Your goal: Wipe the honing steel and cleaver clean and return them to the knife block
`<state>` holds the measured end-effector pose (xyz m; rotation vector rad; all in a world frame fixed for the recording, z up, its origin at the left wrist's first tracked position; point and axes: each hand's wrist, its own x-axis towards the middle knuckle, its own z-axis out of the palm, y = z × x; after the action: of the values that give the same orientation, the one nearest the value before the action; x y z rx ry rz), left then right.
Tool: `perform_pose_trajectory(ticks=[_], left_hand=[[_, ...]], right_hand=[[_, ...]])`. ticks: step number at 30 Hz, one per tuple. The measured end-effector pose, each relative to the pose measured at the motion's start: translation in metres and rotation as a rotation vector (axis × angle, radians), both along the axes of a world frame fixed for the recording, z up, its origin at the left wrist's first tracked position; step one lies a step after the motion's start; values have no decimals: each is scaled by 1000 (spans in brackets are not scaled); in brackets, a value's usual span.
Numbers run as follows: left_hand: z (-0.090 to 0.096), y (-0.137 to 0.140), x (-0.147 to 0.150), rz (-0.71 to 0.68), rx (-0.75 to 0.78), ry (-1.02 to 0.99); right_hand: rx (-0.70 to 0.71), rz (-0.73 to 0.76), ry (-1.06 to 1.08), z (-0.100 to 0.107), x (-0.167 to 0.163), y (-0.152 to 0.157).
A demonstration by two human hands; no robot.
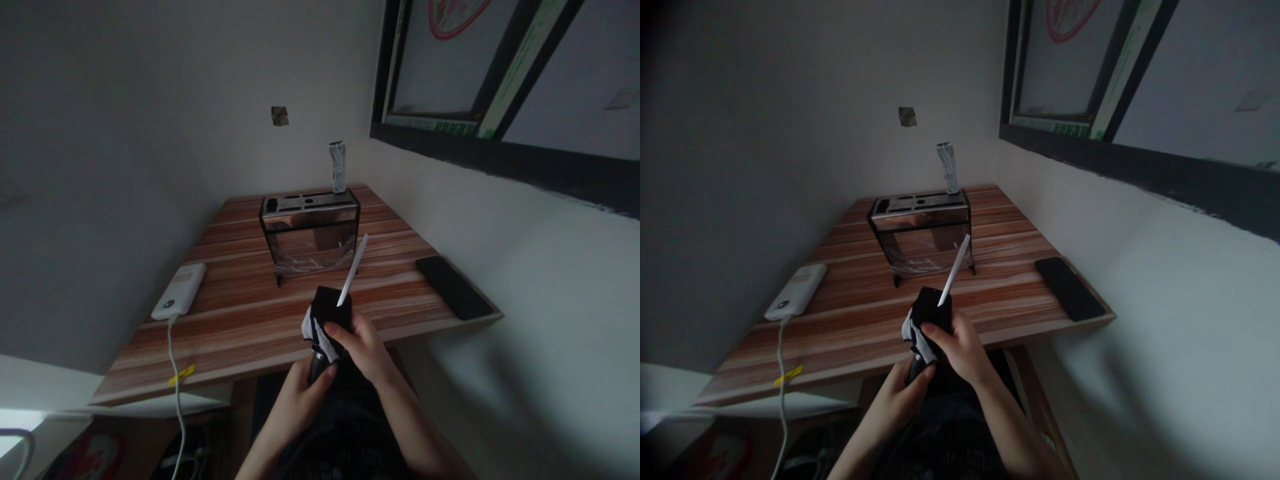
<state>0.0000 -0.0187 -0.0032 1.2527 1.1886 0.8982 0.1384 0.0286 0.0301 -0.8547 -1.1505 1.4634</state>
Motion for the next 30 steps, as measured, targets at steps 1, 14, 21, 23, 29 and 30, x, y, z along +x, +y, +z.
perform_pose_trajectory(ticks=[1,14,21,23,29,30], left_hand=[[0,1,0,5,3,1],[-2,5,-2,86,-60,-165],[-12,3,-5,97,-102,-127],[-14,3,-5,72,-75,-123],[-10,1,-3,82,-77,-116],[-11,0,-3,94,-86,-108]], right_hand=[[6,-17,-6,0,-1,0],[9,44,-61,1,2,4],[20,-25,-94,0,15,8],[12,25,-108,2,13,5],[31,93,-253,12,2,-1],[33,101,-272,13,2,-1]])
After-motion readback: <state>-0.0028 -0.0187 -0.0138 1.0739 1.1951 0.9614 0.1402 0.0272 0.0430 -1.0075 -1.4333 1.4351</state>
